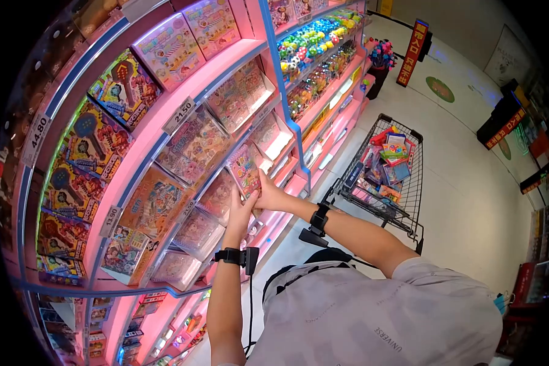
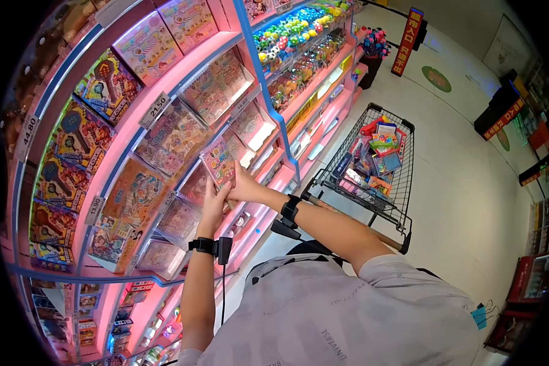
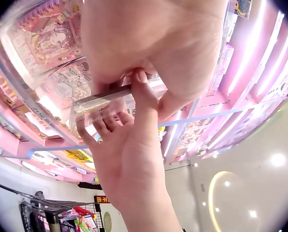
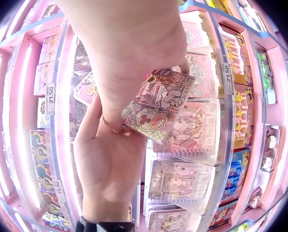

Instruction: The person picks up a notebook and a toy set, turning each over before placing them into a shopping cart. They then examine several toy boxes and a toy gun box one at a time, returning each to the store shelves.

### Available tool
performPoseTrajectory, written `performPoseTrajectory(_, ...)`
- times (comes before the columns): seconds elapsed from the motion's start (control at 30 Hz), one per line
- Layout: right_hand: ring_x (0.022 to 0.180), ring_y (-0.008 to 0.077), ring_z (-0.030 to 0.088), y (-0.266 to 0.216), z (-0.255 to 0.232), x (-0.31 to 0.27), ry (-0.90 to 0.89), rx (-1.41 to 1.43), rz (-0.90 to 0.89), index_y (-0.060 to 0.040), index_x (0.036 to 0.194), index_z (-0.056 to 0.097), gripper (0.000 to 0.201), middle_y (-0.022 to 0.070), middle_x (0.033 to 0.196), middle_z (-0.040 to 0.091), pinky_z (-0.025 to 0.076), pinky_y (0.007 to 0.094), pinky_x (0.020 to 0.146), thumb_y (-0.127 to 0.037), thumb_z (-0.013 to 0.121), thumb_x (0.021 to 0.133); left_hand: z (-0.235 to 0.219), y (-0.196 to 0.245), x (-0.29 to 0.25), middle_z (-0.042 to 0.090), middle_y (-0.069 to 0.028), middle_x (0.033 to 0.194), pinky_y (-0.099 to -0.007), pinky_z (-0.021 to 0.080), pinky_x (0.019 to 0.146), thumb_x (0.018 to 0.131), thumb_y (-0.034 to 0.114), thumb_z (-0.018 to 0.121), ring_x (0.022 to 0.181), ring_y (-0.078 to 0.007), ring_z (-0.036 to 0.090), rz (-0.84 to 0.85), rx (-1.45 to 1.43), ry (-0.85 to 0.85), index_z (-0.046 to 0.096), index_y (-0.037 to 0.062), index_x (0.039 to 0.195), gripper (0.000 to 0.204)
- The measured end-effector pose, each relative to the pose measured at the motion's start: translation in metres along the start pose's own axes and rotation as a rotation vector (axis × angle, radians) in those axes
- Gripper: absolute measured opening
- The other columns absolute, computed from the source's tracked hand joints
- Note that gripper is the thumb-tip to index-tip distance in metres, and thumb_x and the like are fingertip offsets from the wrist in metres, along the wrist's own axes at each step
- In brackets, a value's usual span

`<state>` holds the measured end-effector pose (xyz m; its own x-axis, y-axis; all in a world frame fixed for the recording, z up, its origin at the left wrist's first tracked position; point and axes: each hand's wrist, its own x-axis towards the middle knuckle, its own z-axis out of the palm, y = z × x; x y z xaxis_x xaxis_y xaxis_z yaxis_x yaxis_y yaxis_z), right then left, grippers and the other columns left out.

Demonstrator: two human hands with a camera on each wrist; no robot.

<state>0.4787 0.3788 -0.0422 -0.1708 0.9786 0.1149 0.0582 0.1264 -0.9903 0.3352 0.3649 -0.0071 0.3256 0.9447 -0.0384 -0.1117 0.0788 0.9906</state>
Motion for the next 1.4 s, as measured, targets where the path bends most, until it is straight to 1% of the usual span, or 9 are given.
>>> performPoseTrajectory(0.17, 0.133, 0.0401, 0.037, 0.022, 0.010, 0.007, 0.310, -0.328, -0.111, 0.0098, 0.141, 0.021, 0.109, 0.0298, 0.137, 0.037, 0.032, 0.0443, 0.110, -0.038, 0.082, 0.064, -0.026, 0.005, 0.002, 0.054, -0.0084, 0.128, -0.0296, 0.049, 0.093, 0.100, 0.020, 0.053, 0.114, -0.0141, 0.055, -0.227, -0.012, -0.047, 0.037, 0.0026, 0.141, 0.047)
performPoseTrajectory(0.37, 0.136, 0.0402, 0.031, -0.015, -0.061, 0.030, 0.622, -0.735, -0.116, 0.0029, 0.145, 0.020, 0.114, 0.0254, 0.145, 0.028, 0.031, 0.0457, 0.111, -0.039, 0.085, 0.062, -0.037, -0.017, 0.018, 0.056, -0.0126, 0.131, -0.0335, 0.051, 0.093, 0.101, 0.024, 0.050, 0.111, -0.0220, 0.060, -0.229, 0.001, -0.179, 0.041, 0.0033, 0.139, 0.044)
performPoseTrajectory(0.6, 0.139, 0.0417, 0.026, -0.025, -0.101, 0.054, 0.705, -0.619, -0.092, 0.0037, 0.147, 0.016, 0.117, 0.0266, 0.148, 0.024, 0.026, 0.0475, 0.114, -0.045, 0.084, 0.064, -0.035, -0.002, 0.041, 0.061, -0.0124, 0.122, -0.0324, 0.054, 0.086, 0.102, 0.026, 0.047, 0.102, -0.0202, 0.064, -0.233, 0.133, -0.077, 0.049, 0.0020, 0.130, 0.037)
performPoseTrajectory(0.77, 0.140, 0.0407, 0.026, -0.021, -0.125, 0.069, 0.680, -0.558, -0.028, 0.0040, 0.147, 0.013, 0.119, 0.0275, 0.149, 0.023, 0.027, 0.0452, 0.115, -0.046, 0.084, 0.065, -0.027, 0.020, 0.074, 0.063, -0.0125, 0.114, -0.0308, 0.053, 0.083, 0.102, 0.017, 0.046, 0.096, -0.0203, 0.065, -0.040, 0.118, 0.121, 0.054, -0.0003, 0.121, 0.027)
performPoseTrajectory(0.93, 0.139, 0.0409, 0.029, -0.026, -0.161, 0.076, 0.621, -0.578, -0.019, 0.0041, 0.148, 0.014, 0.119, 0.0277, 0.148, 0.027, 0.028, 0.0448, 0.114, -0.048, 0.083, 0.065, 0.008, 0.082, 0.118, 0.062, -0.0116, 0.113, -0.0318, 0.047, 0.087, 0.097, 0.008, 0.051, 0.099, -0.0214, 0.060, 0.424, 0.783, 0.242, 0.056, -0.0018, 0.118, 0.023)
performPoseTrajectory(1.07, 0.139, 0.0403, 0.029, -0.016, -0.174, 0.076, 0.569, -0.542, -0.036, 0.0052, 0.148, 0.012, 0.119, 0.0286, 0.148, 0.026, 0.029, 0.0445, 0.114, -0.048, 0.082, 0.067, 0.030, 0.120, 0.157, 0.054, -0.0207, 0.125, -0.0447, 0.037, 0.103, 0.091, 0.011, 0.054, 0.117, -0.0371, 0.050, 0.903, 1.600, 0.262, 0.049, -0.0027, 0.129, 0.040)
performPoseTrajectory(1.27, 0.138, 0.0390, 0.031, 0.001, -0.191, 0.058, 0.556, -0.427, 0.012, 0.0069, 0.147, 0.010, 0.119, 0.0295, 0.146, 0.028, 0.031, 0.0424, 0.113, -0.045, 0.083, 0.068, 0.017, 0.125, 0.204, 0.050, -0.0238, 0.131, -0.0454, 0.033, 0.107, 0.094, 0.018, 0.049, 0.124, -0.0393, 0.045, 0.637, 1.906, 0.328, 0.039, -0.0041, 0.137, 0.049)
performPoseTrajectory(1.3, 0.138, 0.0384, 0.032, 0.001, -0.195, 0.054, 0.546, -0.390, 0.040, 0.0069, 0.146, 0.010, 0.119, 0.0293, 0.146, 0.029, 0.031, 0.0422, 0.113, -0.045, 0.083, 0.067, 0.008, 0.123, 0.213, 0.057, -0.0271, 0.121, -0.0472, 0.041, 0.099, 0.095, 0.018, 0.047, 0.116, -0.0422, 0.052, 0.772, 1.920, 0.358, 0.044, -0.0036, 0.133, 0.044)
performPoseTrajectory(1.4, 0.131, 0.0347, 0.040, 0.001, -0.205, 0.058, 0.520, -0.274, 0.069, 0.0086, 0.145, 0.009, 0.121, 0.0260, 0.139, 0.037, 0.036, 0.0407, 0.109, -0.046, 0.084, 0.067, 0.026, 0.157, 0.209, 0.062, -0.0300, 0.107, -0.0493, 0.048, 0.086, 0.095, 0.019, 0.044, 0.102, -0.0450, 0.059, 0.270, 1.818, 0.232, 0.048, -0.0039, 0.127, 0.039)
